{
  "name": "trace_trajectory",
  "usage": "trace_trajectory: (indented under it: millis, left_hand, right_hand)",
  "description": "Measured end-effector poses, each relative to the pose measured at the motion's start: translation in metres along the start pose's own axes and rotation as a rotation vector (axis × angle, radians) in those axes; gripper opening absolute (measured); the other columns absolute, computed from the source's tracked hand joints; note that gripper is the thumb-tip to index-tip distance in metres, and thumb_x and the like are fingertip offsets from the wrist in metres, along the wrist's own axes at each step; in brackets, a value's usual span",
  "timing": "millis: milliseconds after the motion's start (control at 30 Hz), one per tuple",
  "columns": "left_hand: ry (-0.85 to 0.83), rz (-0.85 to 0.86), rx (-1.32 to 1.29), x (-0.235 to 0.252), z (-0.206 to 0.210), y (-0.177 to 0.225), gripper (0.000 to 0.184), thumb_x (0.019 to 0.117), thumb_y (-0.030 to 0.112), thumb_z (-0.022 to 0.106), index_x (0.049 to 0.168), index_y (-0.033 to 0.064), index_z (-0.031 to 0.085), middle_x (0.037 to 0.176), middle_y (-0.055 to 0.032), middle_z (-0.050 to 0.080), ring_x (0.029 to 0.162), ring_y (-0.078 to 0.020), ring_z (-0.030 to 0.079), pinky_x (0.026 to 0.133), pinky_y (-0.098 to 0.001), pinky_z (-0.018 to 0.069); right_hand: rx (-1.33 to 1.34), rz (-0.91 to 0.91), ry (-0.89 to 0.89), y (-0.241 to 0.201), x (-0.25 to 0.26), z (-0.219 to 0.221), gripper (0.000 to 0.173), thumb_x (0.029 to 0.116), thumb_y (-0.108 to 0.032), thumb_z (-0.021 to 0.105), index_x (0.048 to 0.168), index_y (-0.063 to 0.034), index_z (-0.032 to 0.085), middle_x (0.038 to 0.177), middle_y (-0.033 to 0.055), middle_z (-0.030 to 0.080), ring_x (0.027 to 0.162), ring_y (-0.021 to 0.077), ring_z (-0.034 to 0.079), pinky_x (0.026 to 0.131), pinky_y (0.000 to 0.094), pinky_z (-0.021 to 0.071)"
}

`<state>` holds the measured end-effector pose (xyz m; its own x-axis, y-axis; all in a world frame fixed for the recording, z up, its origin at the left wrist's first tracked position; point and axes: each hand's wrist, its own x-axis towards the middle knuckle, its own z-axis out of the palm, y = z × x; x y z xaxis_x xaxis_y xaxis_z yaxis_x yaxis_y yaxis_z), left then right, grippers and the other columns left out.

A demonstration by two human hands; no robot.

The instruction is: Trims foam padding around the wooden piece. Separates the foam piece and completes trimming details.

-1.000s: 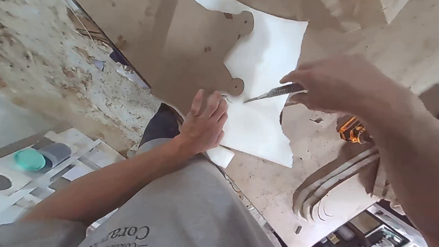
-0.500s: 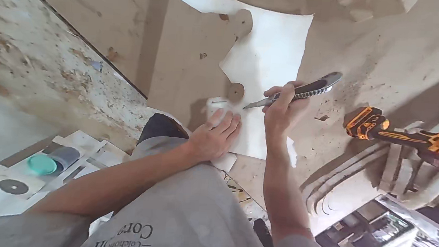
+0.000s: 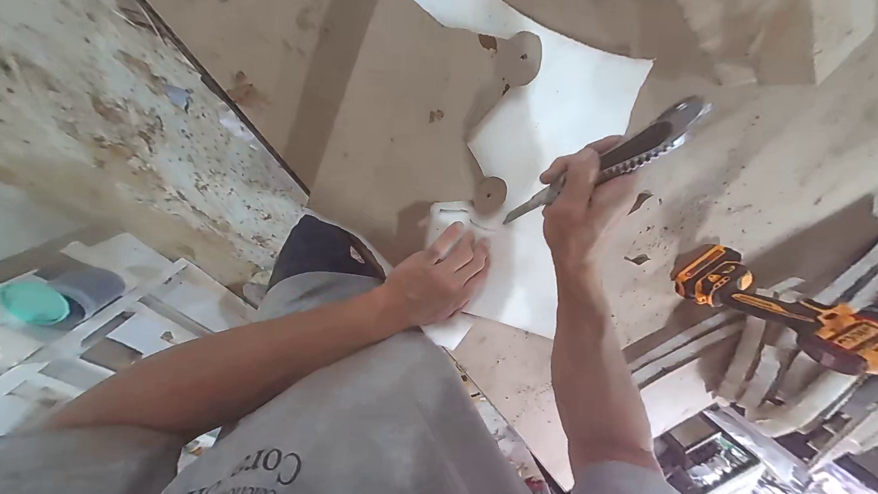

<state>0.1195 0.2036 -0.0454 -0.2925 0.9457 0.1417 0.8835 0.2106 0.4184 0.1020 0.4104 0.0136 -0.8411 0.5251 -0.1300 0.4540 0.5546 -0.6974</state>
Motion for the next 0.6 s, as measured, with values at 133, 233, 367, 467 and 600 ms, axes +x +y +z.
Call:
trace_trajectory:
  millis: [133, 233, 367, 467, 600]
  left_hand:
    - [0.006, 0.011, 0.017, 0.001, 0.000, 0.000, 0.045, 0.1053, 0.027, 0.038, 0.135, 0.0050, 0.063, 0.142, -0.0156, 0.062, 0.132, -0.0341, 0.058, 0.114, -0.0588, 0.0357]
    - [0.010, 0.015, 0.024, 0.001, 0.002, 0.000, 0.045, 0.1056, 0.029, 0.038, 0.135, 0.0054, 0.062, 0.141, -0.0151, 0.062, 0.132, -0.0337, 0.058, 0.115, -0.0585, 0.0347]
    - [0.008, 0.011, 0.042, 0.002, 0.000, -0.002, 0.045, 0.1055, 0.029, 0.037, 0.135, 0.0064, 0.062, 0.141, -0.0145, 0.062, 0.131, -0.0332, 0.058, 0.115, -0.0579, 0.0335]
    - [0.005, 0.021, 0.025, 0.000, 0.001, 0.001, 0.045, 0.1070, 0.027, 0.035, 0.135, 0.0057, 0.062, 0.140, -0.0148, 0.062, 0.132, -0.0339, 0.057, 0.116, -0.0589, 0.0329]
    - [-0.020, 0.029, 0.029, 0.001, -0.001, -0.002, 0.045, 0.1060, 0.027, 0.036, 0.136, 0.0040, 0.060, 0.143, -0.0165, 0.060, 0.133, -0.0350, 0.056, 0.115, -0.0598, 0.0331]
  right_hand:
    - [0.007, -0.046, 0.000, 0.010, 0.008, 0.004, 0.018, 0.1061, -0.014, 0.040, 0.112, -0.0012, 0.051, 0.076, 0.0004, 0.064, 0.057, 0.0066, 0.058, 0.052, 0.0256, 0.0499]
    - [0.080, -0.112, 0.090, 0.015, 0.021, 0.004, 0.014, 0.1040, -0.012, 0.041, 0.106, -0.0028, 0.051, 0.075, -0.0027, 0.067, 0.058, 0.0072, 0.062, 0.050, 0.0286, 0.0525]
    - [0.093, -0.125, 0.064, 0.018, 0.021, 0.007, 0.015, 0.1042, -0.014, 0.043, 0.108, -0.0023, 0.051, 0.076, -0.0029, 0.067, 0.059, 0.0069, 0.063, 0.050, 0.0278, 0.0522]
    - [0.070, -0.159, 0.042, 0.012, 0.024, 0.001, 0.017, 0.1050, -0.013, 0.043, 0.110, 0.0006, 0.051, 0.078, -0.0011, 0.068, 0.061, 0.0073, 0.063, 0.052, 0.0286, 0.0539]
    - [0.104, -0.199, -0.023, 0.014, 0.031, 0.003, 0.016, 0.1041, -0.014, 0.044, 0.108, -0.0002, 0.052, 0.077, -0.0013, 0.067, 0.060, 0.0071, 0.063, 0.050, 0.0281, 0.0523]
